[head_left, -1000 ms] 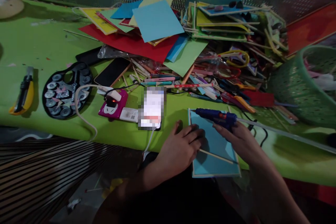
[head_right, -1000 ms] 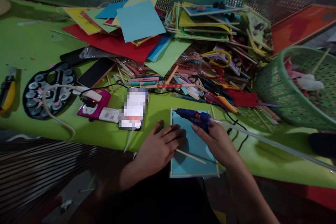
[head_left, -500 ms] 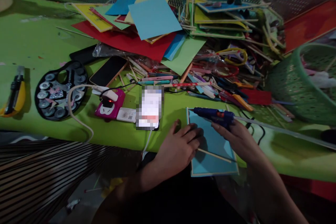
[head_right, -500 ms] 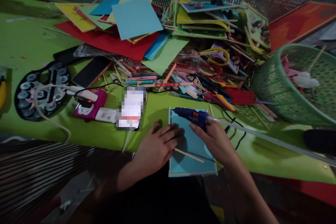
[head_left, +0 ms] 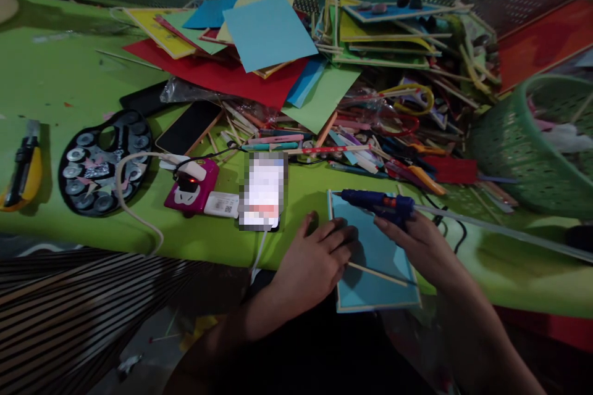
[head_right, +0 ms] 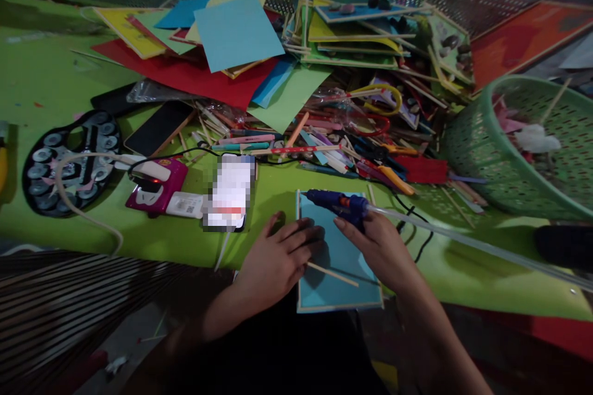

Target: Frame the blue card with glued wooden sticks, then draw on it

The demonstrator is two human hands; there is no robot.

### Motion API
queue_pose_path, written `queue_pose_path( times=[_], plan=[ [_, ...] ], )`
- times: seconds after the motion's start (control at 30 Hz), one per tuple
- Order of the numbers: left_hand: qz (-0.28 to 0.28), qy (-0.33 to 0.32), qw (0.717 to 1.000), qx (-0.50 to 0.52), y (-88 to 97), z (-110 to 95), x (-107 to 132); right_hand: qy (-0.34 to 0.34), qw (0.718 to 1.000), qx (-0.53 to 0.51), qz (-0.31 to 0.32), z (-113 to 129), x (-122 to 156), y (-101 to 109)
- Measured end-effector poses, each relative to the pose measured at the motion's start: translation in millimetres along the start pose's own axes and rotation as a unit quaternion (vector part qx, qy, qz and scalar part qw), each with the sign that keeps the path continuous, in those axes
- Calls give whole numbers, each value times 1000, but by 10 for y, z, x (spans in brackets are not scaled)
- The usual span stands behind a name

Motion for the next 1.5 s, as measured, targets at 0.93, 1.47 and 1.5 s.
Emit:
queue_pose_path(
  times=[0.93, 1.47, 1.5],
  plan=[
    [4, 11, 1000, 27, 40, -6, -35, 8, 999, 35, -31, -43, 27, 149],
    [8, 11, 1000, 7, 35, -8, -25, 7, 997, 61, -37, -60, 14, 175],
    [6, 10, 1000, 6, 31, -7, -25, 4, 997, 62, -40, -64, 13, 179]
  ],
)
Point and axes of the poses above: each hand's wrist, its own x-axis away from the middle knuckle, its own y-axis out of the back of the hand, z = x × y, the point moved 6 cm from there along -x, towards the middle knuckle, and after that the axes turned 15 degrees about -z, right-handed, at the moved point
